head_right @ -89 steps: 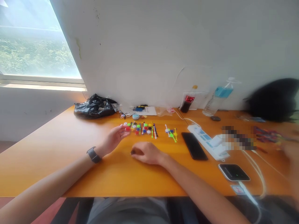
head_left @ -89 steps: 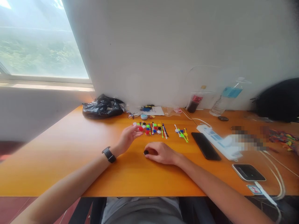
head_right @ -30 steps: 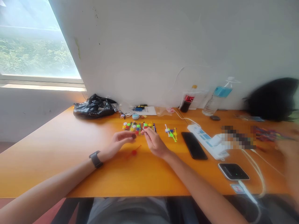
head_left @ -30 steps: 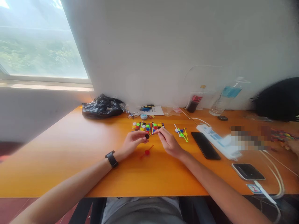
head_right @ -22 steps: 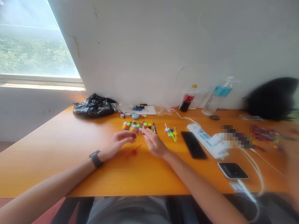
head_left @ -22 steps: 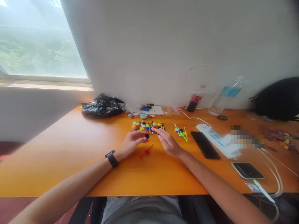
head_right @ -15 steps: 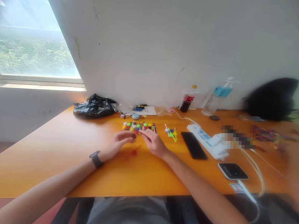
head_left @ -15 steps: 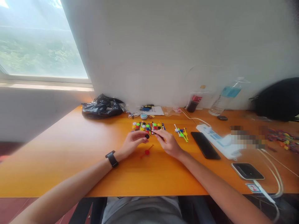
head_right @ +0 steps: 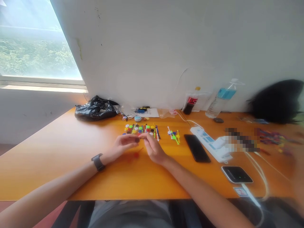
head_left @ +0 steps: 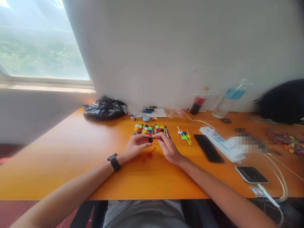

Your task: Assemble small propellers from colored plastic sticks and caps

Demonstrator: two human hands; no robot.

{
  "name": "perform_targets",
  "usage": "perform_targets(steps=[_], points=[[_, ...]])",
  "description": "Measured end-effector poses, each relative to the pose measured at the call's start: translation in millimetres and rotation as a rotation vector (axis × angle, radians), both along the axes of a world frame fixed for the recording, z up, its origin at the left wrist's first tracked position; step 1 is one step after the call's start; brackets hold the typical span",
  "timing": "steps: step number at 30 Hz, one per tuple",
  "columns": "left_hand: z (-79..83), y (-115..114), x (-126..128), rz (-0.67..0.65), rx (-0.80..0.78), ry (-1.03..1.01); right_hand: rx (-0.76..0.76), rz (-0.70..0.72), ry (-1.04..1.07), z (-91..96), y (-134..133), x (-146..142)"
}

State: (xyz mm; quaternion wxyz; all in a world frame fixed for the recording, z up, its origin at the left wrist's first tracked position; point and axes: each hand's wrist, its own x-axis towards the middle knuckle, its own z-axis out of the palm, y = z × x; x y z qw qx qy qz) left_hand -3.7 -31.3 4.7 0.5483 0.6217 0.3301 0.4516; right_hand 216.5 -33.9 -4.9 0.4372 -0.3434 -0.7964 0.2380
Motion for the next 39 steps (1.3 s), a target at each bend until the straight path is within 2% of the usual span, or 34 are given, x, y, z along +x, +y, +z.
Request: perform_targets(steps=[5, 13, 24, 30, 33, 39], points=[[1.7, -2.0, 0.9, 0.019, -0.021, 0.007, 0.031, 0.005, 0.022, -6.8, 1.7, -2.0], [1.2, -1.4, 1.9, 0.021, 0.013, 0.032, 0.132, 0.051, 0.092, -1.6, 5.5, -6.2], [3.7, -4.2, 2.5, -0.018, 0.054, 0.051, 0.179, 0.056, 0.136, -5.3, 5.9, -2.6], [-2.1, -1.1, 1.6, 0.050, 0.085, 0.055, 0.177, 0.030, 0.105, 0.2, 4.0, -3.4], [-2.0, -1.5, 0.5, 0.089, 0.155, 0.099, 0.162, 0.012, 0.099, 3.2, 2.8, -3.4], [-0.8, -2.5, -3.5, 0.159, 0.449, 0.244, 0.138, 0.026, 0.071, 1.7, 5.1, -2.3]])
